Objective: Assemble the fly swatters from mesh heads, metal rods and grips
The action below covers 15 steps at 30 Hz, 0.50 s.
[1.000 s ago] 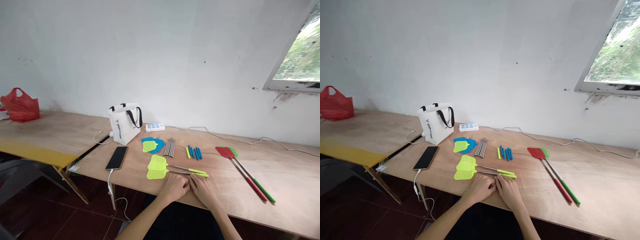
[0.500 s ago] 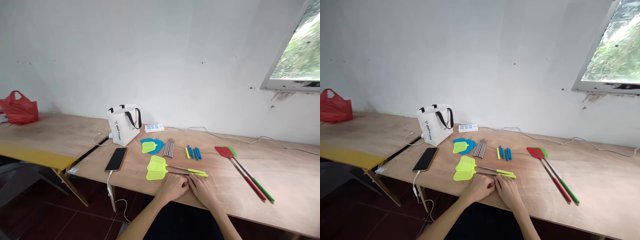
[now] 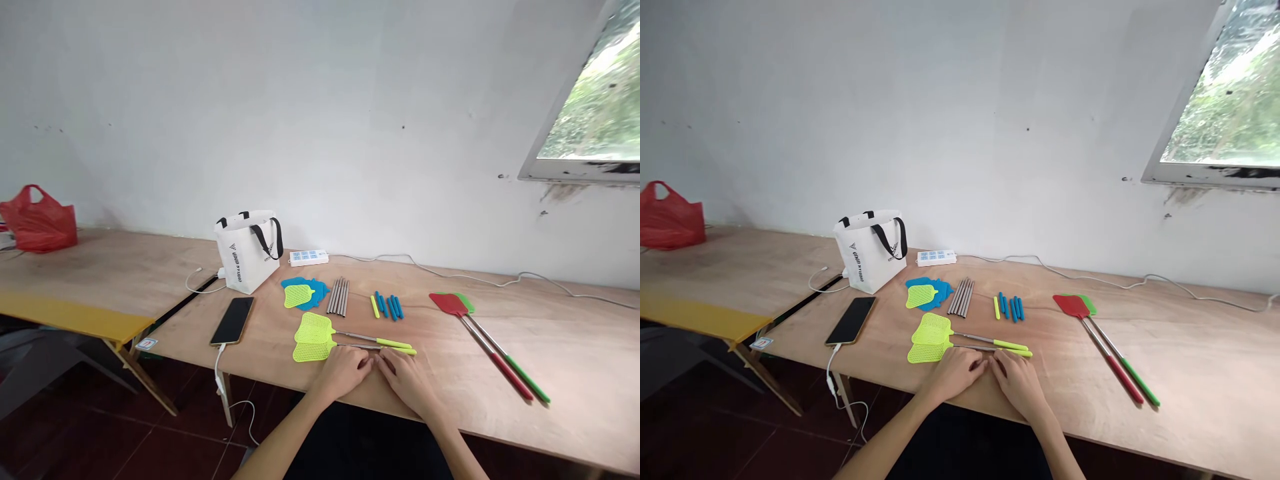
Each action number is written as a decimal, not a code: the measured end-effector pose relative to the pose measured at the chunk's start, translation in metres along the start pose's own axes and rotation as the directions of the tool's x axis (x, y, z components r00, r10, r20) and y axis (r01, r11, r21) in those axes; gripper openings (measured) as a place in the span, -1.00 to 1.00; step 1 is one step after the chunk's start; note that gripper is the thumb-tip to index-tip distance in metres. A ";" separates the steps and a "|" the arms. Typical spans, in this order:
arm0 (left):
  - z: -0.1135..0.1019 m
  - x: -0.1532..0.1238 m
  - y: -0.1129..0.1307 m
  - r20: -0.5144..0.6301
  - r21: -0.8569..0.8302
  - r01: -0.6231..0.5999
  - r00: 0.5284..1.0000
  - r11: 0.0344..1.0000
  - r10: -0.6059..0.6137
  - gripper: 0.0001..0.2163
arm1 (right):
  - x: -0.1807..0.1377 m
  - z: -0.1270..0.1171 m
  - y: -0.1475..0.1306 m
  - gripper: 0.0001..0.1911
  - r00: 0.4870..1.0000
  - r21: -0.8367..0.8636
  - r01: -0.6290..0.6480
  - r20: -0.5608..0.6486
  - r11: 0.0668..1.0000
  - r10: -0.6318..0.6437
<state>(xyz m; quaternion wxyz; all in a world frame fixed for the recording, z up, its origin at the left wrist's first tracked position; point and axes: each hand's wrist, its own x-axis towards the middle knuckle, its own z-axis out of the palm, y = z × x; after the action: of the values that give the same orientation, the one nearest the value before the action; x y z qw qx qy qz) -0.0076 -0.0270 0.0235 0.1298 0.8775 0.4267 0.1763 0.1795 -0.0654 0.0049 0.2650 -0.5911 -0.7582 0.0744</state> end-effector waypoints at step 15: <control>0.003 0.001 -0.002 -0.023 -0.034 -0.016 1.000 0.999 0.015 -0.67 | -0.002 0.010 0.007 -0.71 0.995 -0.092 0.077 -0.050 0.993 -0.082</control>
<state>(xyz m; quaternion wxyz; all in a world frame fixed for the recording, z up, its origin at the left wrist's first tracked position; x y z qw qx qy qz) -0.0078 -0.0253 0.0204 0.1388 0.8764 0.4183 0.1944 0.1811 -0.0631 -0.0076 0.2610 -0.5734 -0.7765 0.0135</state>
